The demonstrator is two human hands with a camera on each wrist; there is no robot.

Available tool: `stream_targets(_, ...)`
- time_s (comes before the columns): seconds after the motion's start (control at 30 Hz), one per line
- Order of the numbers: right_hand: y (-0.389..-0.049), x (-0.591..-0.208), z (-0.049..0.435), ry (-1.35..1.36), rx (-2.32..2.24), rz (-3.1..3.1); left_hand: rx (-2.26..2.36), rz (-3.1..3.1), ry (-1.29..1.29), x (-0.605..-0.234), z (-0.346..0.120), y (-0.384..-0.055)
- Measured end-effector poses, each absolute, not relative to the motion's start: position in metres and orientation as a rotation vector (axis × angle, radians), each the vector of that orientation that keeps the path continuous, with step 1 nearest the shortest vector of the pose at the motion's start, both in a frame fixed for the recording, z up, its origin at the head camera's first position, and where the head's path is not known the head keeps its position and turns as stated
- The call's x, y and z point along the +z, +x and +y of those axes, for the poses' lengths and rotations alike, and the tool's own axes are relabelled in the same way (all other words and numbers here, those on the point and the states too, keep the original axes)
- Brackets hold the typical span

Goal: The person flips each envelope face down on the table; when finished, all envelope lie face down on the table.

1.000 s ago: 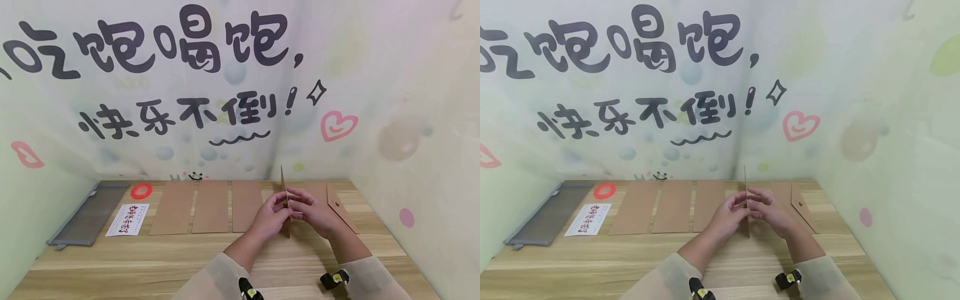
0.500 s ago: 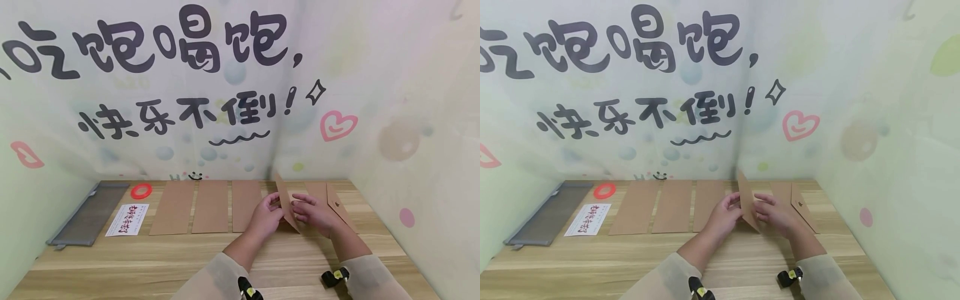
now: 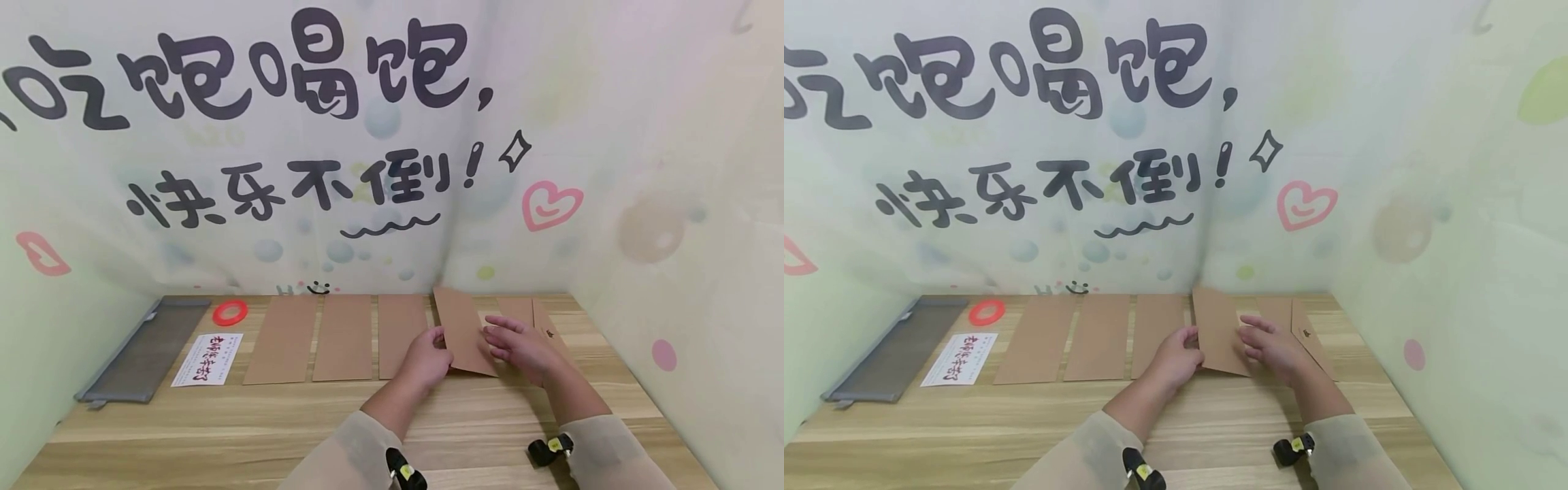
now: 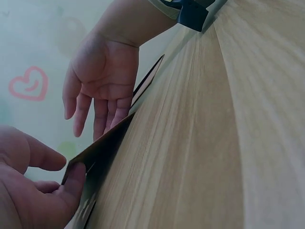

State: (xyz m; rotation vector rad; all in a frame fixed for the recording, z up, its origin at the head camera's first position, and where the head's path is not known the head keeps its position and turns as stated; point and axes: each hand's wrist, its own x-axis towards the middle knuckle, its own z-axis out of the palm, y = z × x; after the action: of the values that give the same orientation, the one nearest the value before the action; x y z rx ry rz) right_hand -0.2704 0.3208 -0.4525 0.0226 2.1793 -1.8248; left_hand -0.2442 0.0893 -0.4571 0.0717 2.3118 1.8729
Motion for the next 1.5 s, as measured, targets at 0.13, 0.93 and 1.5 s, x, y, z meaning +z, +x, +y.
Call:
stream_targets(0.13,-0.272,-0.454,0.322,0.044,-1.827,2.189,1.794,2.365,0.087,-0.456,0.087,-0.243)
stream_targets(0.93,-0.272,-0.444,0.336,0.011,-1.865,2.176,1.828,2.365,0.177,-0.453,0.098,-0.236)
stream_targets(1.5,-0.258,-0.436,0.403,0.075,-1.883,2.292,1.878,2.173,0.254,-0.455,0.166,-0.226)
